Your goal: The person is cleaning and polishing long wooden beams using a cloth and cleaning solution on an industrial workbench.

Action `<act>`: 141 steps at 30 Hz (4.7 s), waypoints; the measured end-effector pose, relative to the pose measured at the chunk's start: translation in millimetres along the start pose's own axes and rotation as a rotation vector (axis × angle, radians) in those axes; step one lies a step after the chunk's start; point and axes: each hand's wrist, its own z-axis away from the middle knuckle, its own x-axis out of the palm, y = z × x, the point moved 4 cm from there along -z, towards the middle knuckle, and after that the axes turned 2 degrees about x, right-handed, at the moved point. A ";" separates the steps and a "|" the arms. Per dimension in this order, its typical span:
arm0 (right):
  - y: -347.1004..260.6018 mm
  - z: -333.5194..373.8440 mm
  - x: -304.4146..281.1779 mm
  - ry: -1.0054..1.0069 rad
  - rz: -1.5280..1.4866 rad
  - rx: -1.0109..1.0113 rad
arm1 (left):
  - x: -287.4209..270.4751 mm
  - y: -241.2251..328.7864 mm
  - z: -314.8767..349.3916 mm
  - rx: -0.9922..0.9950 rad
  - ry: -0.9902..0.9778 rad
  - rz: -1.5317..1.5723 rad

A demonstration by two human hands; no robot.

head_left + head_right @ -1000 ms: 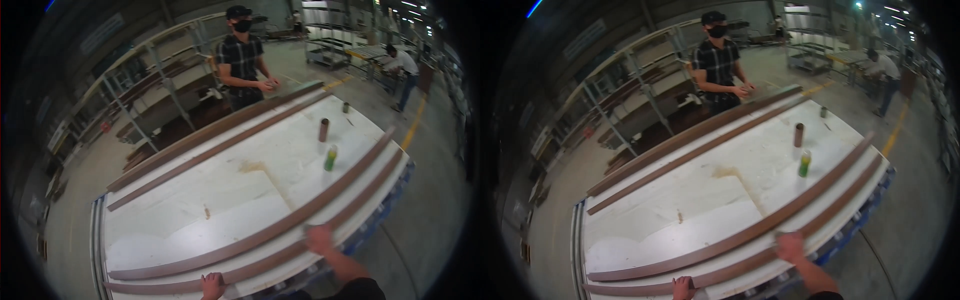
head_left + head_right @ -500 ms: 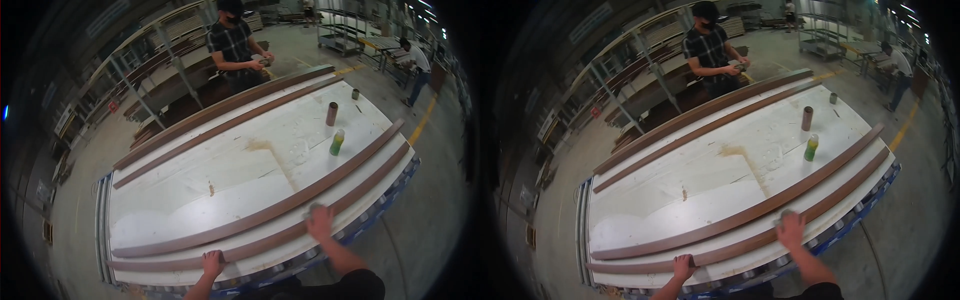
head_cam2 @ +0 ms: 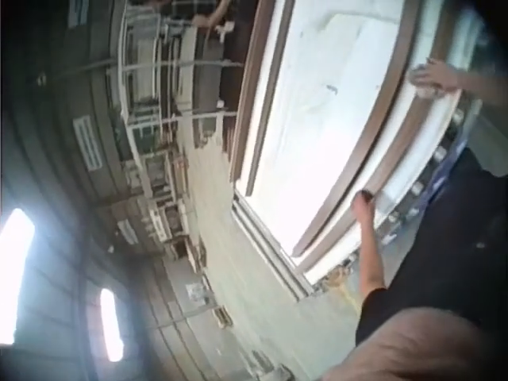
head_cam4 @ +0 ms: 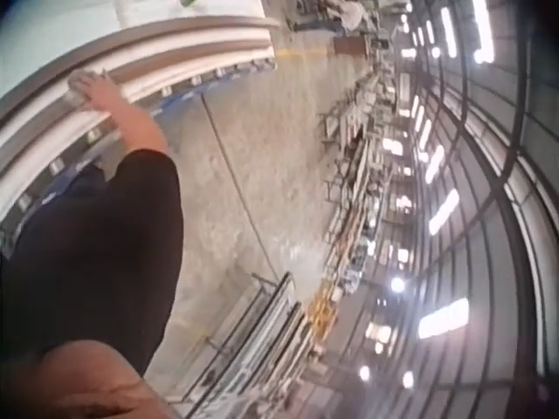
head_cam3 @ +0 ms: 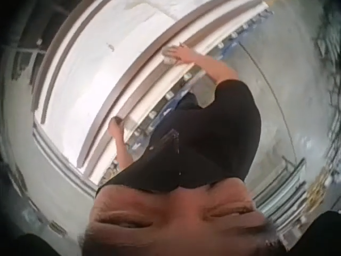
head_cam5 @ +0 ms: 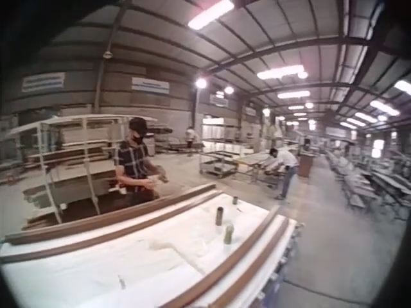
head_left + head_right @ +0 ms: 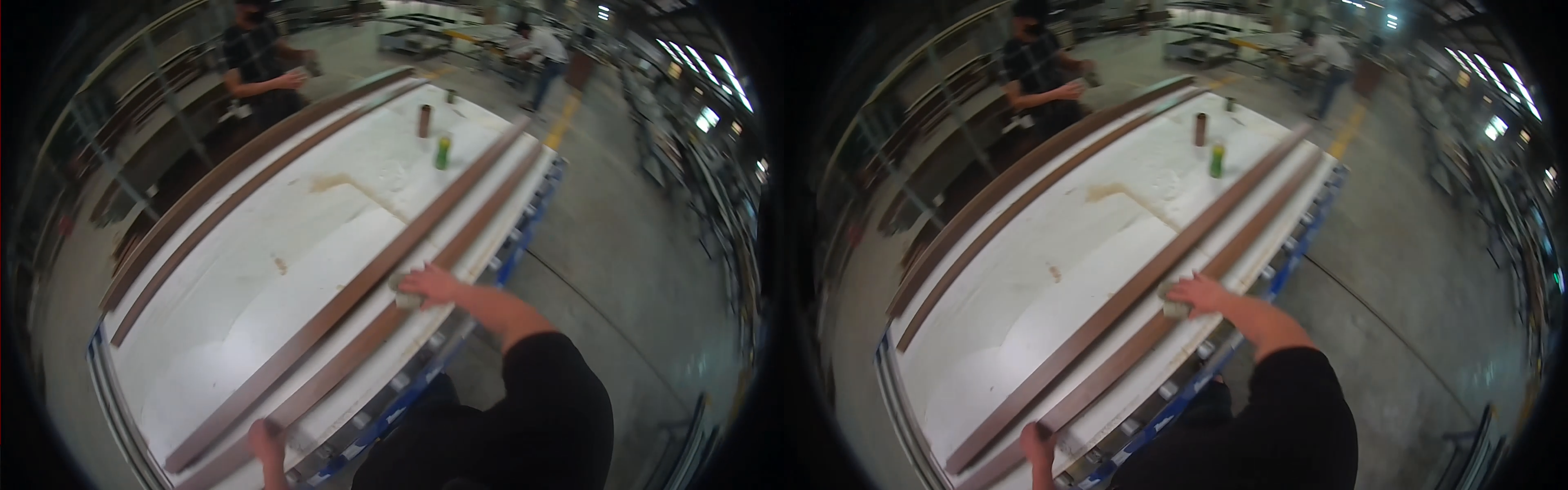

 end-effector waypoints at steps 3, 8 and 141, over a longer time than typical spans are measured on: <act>1.2 1.1 -37.9 -0.156 0.062 0.171 | -41.9 -73.6 38.6 0.099 0.256 -0.174; -202.9 -37.0 -8.3 0.328 -0.100 0.146 | -30.9 -134.5 30.0 0.068 -0.046 -0.170; -499.9 -162.2 6.3 0.000 -0.049 0.007 | -105.4 -374.1 126.1 -0.242 0.024 -0.106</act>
